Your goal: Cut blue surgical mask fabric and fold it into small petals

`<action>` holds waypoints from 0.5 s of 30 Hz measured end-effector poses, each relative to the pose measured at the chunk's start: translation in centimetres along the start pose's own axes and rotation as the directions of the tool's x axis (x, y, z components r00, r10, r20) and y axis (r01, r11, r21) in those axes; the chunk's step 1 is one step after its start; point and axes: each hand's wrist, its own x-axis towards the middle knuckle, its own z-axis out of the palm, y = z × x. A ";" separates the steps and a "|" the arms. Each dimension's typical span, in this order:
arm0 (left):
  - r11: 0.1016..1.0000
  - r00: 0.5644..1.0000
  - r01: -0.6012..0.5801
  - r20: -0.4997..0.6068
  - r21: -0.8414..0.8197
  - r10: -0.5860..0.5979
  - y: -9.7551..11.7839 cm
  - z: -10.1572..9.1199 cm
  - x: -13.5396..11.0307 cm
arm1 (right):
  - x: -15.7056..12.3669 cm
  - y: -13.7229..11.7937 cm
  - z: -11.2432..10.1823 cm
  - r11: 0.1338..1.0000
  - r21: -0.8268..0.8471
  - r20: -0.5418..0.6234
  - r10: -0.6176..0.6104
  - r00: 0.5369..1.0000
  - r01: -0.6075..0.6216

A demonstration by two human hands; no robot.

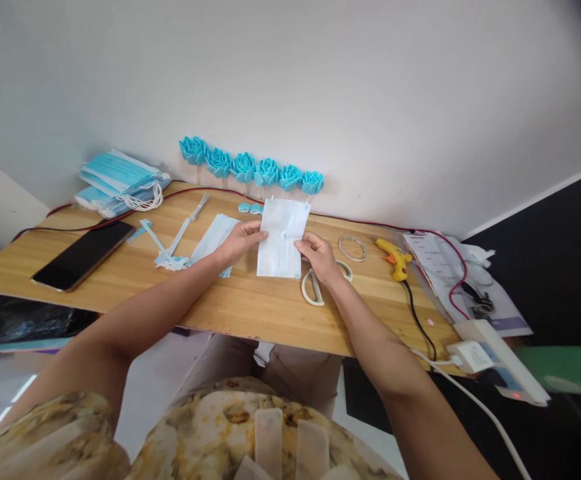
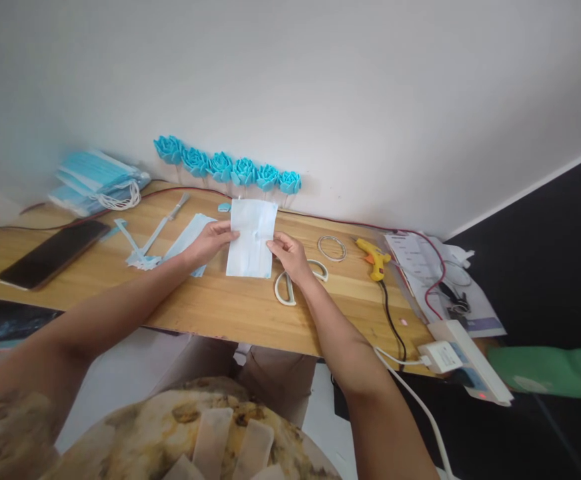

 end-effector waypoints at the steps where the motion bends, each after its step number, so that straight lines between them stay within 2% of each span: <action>1: 1.000 1.000 0.010 -0.004 0.022 -0.010 0.2 0.0 -0.1 | 0.0 0.0 0.0 1.000 -0.013 -0.007 -0.015 1.000 0.015; 5: 0.996 0.997 0.046 0.059 0.071 -0.050 1.1 0.3 -0.7 | 0.0 -0.3 -0.1 1.000 -0.027 -0.025 -0.014 1.000 0.013; 8: 0.990 0.999 0.007 0.041 0.139 -0.013 1.0 0.4 -0.7 | -0.1 -0.6 0.0 1.000 0.012 -0.018 0.016 1.000 -0.015; 10: 0.967 0.999 -0.040 0.027 0.253 0.034 0.9 0.3 -0.4 | -0.1 -0.7 0.0 1.000 0.017 -0.010 0.024 1.000 -0.024; 12: 0.891 0.992 -0.123 0.054 0.437 0.111 1.3 0.2 -0.1 | 0.0 -0.7 0.0 0.999 0.000 -0.023 0.034 0.999 -0.034; 13: 0.825 0.984 -0.179 0.081 0.537 0.160 2.0 0.2 -0.1 | 0.1 -0.6 -0.1 0.999 -0.001 -0.043 0.042 0.998 -0.042; 15: 0.643 0.938 -0.337 0.188 0.688 0.290 4.4 0.4 -0.8 | 0.2 -0.6 -0.3 0.998 0.035 -0.107 0.058 0.993 -0.054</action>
